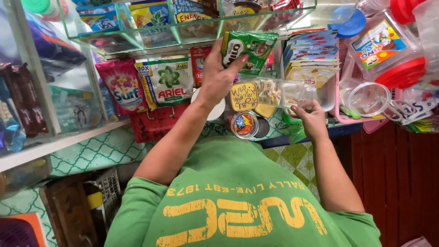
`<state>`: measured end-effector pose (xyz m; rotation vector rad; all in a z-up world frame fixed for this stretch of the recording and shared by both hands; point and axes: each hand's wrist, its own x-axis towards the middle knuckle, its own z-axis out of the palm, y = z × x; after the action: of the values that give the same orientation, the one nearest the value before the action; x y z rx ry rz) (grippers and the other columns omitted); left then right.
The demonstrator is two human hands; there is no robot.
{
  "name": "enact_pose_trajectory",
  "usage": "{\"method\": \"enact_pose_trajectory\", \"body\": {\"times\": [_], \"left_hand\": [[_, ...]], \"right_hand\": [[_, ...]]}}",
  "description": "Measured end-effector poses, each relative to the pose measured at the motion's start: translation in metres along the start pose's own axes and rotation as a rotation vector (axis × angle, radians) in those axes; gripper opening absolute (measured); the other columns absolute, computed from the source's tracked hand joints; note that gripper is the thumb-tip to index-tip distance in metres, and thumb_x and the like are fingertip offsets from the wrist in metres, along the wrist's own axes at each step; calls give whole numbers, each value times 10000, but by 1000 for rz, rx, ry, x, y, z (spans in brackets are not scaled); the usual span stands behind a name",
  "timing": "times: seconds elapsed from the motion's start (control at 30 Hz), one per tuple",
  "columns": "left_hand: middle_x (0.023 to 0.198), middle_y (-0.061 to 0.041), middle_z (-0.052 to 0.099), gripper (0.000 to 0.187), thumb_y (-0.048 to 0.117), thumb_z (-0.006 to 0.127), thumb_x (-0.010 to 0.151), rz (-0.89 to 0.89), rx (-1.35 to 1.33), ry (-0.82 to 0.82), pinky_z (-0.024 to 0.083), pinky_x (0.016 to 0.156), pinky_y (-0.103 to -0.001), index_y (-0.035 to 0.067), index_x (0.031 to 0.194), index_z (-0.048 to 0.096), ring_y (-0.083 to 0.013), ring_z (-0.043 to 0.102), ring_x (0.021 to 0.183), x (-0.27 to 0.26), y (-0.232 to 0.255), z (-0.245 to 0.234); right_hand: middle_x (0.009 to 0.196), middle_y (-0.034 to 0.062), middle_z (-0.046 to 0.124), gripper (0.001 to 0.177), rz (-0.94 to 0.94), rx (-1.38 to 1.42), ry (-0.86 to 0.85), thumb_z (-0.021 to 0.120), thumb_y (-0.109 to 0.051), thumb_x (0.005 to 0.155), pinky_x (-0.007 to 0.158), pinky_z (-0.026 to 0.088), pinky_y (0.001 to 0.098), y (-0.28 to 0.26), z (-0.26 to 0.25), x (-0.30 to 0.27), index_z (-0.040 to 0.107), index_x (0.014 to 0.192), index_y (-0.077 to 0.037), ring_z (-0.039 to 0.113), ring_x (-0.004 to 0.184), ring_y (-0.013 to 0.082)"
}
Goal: The person opens a glass jar, removes candies, and places them on the counter. They then transfer candies from a second jar into the first jar, close it, and arrange the candies on the counter.
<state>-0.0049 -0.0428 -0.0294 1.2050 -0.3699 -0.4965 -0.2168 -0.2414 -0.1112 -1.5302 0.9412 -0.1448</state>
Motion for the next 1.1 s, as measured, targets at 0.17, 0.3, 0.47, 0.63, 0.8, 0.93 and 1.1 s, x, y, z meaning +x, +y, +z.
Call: {"method": "enact_pose_trajectory", "body": {"times": [0.17, 0.3, 0.47, 0.63, 0.8, 0.93, 1.1], "left_hand": [[895, -82, 565, 313, 101, 600, 784, -9, 72, -1, 489, 804, -276, 34, 1048, 447, -185, 555, 851, 4, -3, 2], [977, -101, 572, 433, 127, 614, 773, -44, 54, 31, 454, 856, -275, -2, 1130, 405, -192, 553, 908, 3, -5, -1], [921, -93, 593, 390, 129, 614, 784, 84, 240, -31, 556, 697, -266, 66, 1114, 415, -195, 597, 832, 4, -11, -13], [998, -117, 570, 346, 85, 576, 790, 10, 347, -80, 565, 681, -298, 76, 1099, 420, -229, 595, 879, 9, -2, -9], [1034, -123, 546, 305, 95, 517, 788, -255, 560, -205, 521, 679, -348, 62, 1073, 411, -241, 580, 848, 33, -10, 14], [1131, -121, 509, 450, 75, 579, 745, -273, 829, -372, 478, 717, -319, 75, 1167, 423, -238, 546, 910, 54, -25, 41], [1106, -166, 530, 424, 133, 666, 707, -148, 1005, -415, 450, 785, -381, 131, 1099, 503, -297, 535, 996, 92, -106, 60]], "right_hand": [[907, 61, 612, 318, -79, -430, -66, 687, -176, 702, 662, 482, 249, -20, 18, -6, 557, 969, -61, 578, 807, 154], [737, 61, 470, 336, -437, -654, -115, 758, -164, 669, 521, 421, 255, -8, 33, -5, 475, 798, -37, 441, 626, 148], [841, 87, 520, 363, -616, -1012, -164, 757, -243, 653, 537, 422, 369, -16, 44, 4, 477, 760, -38, 520, 647, 255], [986, 141, 522, 343, -689, -1000, -147, 745, -226, 664, 559, 461, 393, -23, 36, 19, 471, 752, -40, 552, 651, 277], [892, 91, 496, 356, -640, -941, -170, 744, -147, 663, 551, 364, 354, -33, 28, 17, 440, 821, -50, 505, 665, 271], [1232, 134, 435, 534, -485, -989, -261, 700, -337, 645, 831, 369, 423, -79, 29, 3, 482, 1086, -129, 437, 1103, 312], [1000, 136, 544, 244, -644, -803, -71, 520, -186, 871, 637, 432, 335, -111, 33, 36, 534, 1064, -37, 536, 895, 239]]}}
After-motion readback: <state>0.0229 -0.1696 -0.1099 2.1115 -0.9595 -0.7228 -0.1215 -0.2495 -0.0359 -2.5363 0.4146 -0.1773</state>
